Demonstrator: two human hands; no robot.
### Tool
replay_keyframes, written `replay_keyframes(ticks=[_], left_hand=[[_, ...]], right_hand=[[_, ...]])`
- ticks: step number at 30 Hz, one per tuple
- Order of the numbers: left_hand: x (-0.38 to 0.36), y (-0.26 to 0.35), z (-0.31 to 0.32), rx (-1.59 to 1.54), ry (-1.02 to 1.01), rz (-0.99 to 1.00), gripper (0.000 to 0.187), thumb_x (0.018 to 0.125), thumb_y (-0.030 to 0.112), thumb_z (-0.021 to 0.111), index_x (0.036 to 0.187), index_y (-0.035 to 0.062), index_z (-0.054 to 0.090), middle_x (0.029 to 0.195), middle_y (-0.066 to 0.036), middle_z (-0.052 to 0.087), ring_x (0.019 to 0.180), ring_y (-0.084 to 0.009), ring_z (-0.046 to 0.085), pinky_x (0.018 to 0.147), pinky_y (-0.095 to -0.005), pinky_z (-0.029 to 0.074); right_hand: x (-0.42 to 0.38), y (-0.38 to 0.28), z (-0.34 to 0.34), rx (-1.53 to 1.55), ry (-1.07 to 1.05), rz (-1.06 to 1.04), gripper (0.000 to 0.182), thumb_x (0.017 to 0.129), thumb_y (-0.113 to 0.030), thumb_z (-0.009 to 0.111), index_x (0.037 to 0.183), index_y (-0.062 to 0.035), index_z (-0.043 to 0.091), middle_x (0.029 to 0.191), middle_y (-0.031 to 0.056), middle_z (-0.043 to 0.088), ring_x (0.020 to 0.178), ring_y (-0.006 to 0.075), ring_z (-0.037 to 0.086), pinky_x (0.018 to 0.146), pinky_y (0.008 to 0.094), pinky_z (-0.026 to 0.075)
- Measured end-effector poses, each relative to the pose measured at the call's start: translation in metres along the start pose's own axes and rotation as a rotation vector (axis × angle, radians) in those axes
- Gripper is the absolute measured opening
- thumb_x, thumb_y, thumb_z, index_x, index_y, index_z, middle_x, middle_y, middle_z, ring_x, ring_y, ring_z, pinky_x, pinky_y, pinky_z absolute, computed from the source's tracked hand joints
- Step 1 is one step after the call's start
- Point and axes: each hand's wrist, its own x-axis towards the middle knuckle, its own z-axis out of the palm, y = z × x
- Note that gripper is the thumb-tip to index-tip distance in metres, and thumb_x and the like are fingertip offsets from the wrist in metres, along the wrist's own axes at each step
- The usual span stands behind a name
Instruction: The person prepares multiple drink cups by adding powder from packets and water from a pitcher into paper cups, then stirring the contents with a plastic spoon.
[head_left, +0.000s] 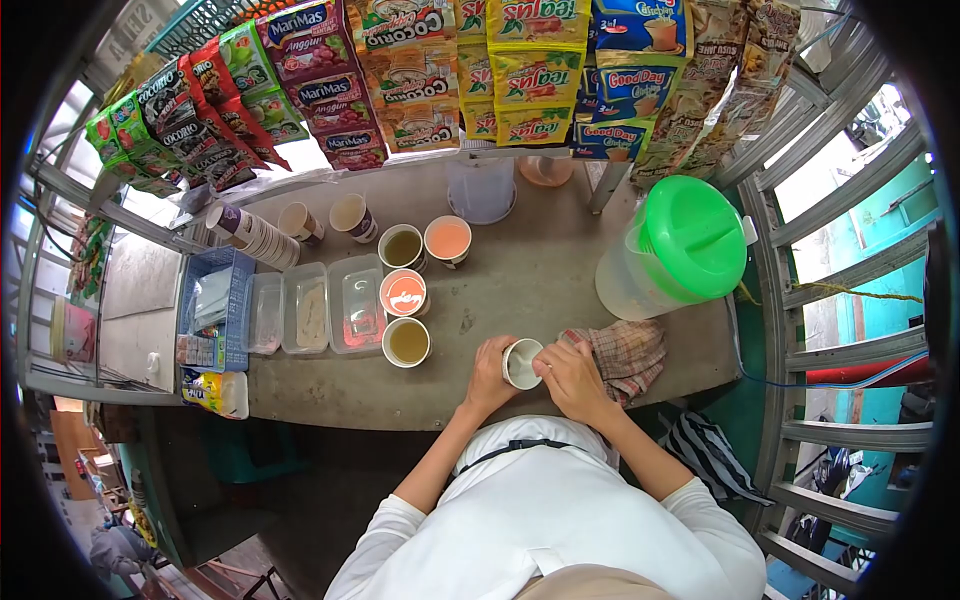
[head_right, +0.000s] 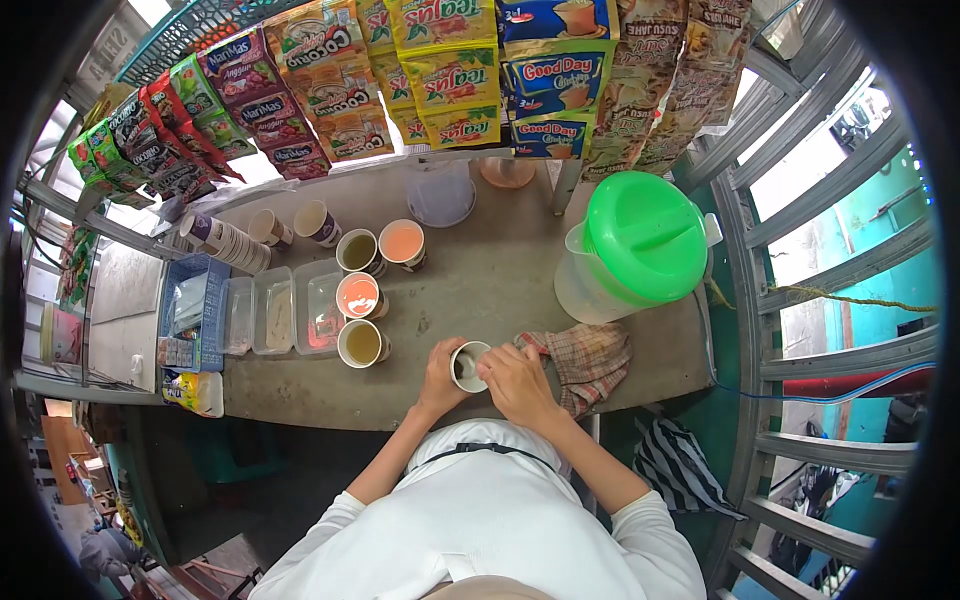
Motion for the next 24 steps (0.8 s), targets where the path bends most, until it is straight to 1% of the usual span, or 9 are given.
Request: replay_keyframes(ticks=[1, 4, 7, 10, 13, 16, 19, 22, 24], left_hand=[[0.000, 0.000, 0.000, 0.003, -0.004, -0.003, 0.071, 0.055, 0.009, 0.085, 0.115, 0.0055, 0.048, 0.107, -0.013, 0.059, 0.099, -0.0357, 0.057, 0.086, -0.0440, 0.045], [0.000, 0.000, 0.000, 0.011, -0.013, -0.012, 0.072, 0.054, 0.009, 0.085, 0.116, 0.0056, 0.048, 0.107, -0.013, 0.059, 0.099, -0.0355, 0.057, 0.086, -0.0439, 0.045], [0.001, 0.000, -0.001, 0.015, -0.019, -0.007, 0.072, 0.055, 0.011, 0.085, 0.116, 0.0053, 0.047, 0.107, -0.014, 0.059, 0.099, -0.0356, 0.057, 0.086, -0.0435, 0.045], [0.001, -0.002, -0.001, 0.022, -0.021, 0.009, 0.070, 0.058, 0.013, 0.086, 0.116, 0.0046, 0.047, 0.107, -0.015, 0.058, 0.097, -0.0359, 0.057, 0.085, -0.0426, 0.046], [0.001, -0.002, -0.002, 0.027, -0.025, 0.013, 0.071, 0.057, 0.013, 0.086, 0.116, 0.0046, 0.047, 0.107, -0.015, 0.058, 0.097, -0.0357, 0.057, 0.085, -0.0425, 0.046], [0.002, 0.000, -0.002, 0.032, -0.031, 0.009, 0.071, 0.057, 0.013, 0.086, 0.116, 0.0047, 0.047, 0.107, -0.015, 0.058, 0.097, -0.0354, 0.057, 0.085, -0.0423, 0.046], [0.001, -0.001, -0.002, 0.031, -0.031, -0.001, 0.072, 0.057, 0.013, 0.086, 0.116, 0.0050, 0.047, 0.107, -0.015, 0.058, 0.097, -0.0352, 0.057, 0.086, -0.0421, 0.046], [0.001, -0.001, -0.001, 0.031, -0.033, -0.010, 0.072, 0.057, 0.013, 0.086, 0.117, 0.0053, 0.046, 0.107, -0.014, 0.058, 0.097, -0.0352, 0.057, 0.086, -0.0421, 0.046], [0.001, 0.000, -0.002, 0.029, -0.031, -0.012, 0.073, 0.056, 0.013, 0.087, 0.117, 0.0054, 0.046, 0.107, -0.014, 0.058, 0.097, -0.0352, 0.057, 0.086, -0.0420, 0.046]], right_hand=[[0.000, 0.000, -0.001, -0.026, 0.019, -0.005, 0.014, 0.094, -0.018, 0.051, 0.089, -0.0069, 0.057, 0.083, 0.0068, 0.057, 0.081, 0.0237, 0.053, 0.074, 0.0376, 0.032], [0.000, 0.002, -0.001, 0.078, -0.045, 0.012, 0.017, 0.094, -0.019, 0.050, 0.090, -0.0048, 0.059, 0.082, 0.0086, 0.055, 0.080, 0.0257, 0.051, 0.076, 0.0381, 0.032], [0.002, 0.001, -0.005, -0.047, -0.012, -0.021, 0.017, 0.094, -0.019, 0.050, 0.089, -0.0051, 0.059, 0.081, 0.0088, 0.055, 0.081, 0.0254, 0.051, 0.076, 0.0382, 0.032], [0.001, 0.002, -0.005, 0.068, -0.042, 0.031, 0.017, 0.094, -0.019, 0.051, 0.089, -0.0051, 0.059, 0.081, 0.0088, 0.055, 0.082, 0.0254, 0.051, 0.077, 0.0381, 0.032], [0.002, 0.002, -0.003, -0.014, -0.004, -0.014, 0.018, 0.094, -0.019, 0.051, 0.088, -0.0050, 0.059, 0.080, 0.0093, 0.055, 0.083, 0.0257, 0.051, 0.077, 0.0383, 0.032], [0.002, 0.004, -0.003, 0.066, -0.025, 0.020, 0.015, 0.093, -0.018, 0.051, 0.088, -0.0072, 0.059, 0.082, 0.0062, 0.056, 0.081, 0.0224, 0.052, 0.075, 0.0382, 0.031], [0.004, 0.004, -0.004, 0.017, -0.030, -0.018, 0.015, 0.094, -0.018, 0.050, 0.088, -0.0067, 0.060, 0.082, 0.0068, 0.056, 0.082, 0.0227, 0.053, 0.077, 0.0386, 0.032], [0.004, 0.011, -0.002, 0.067, 0.003, -0.006, 0.016, 0.094, -0.018, 0.050, 0.089, -0.0063, 0.060, 0.082, 0.0071, 0.057, 0.083, 0.0231, 0.054, 0.079, 0.0392, 0.033], [0.005, 0.013, -0.003, 0.034, -0.037, -0.030, 0.017, 0.095, -0.018, 0.050, 0.089, -0.0061, 0.060, 0.082, 0.0076, 0.057, 0.083, 0.0235, 0.054, 0.080, 0.0397, 0.033]])
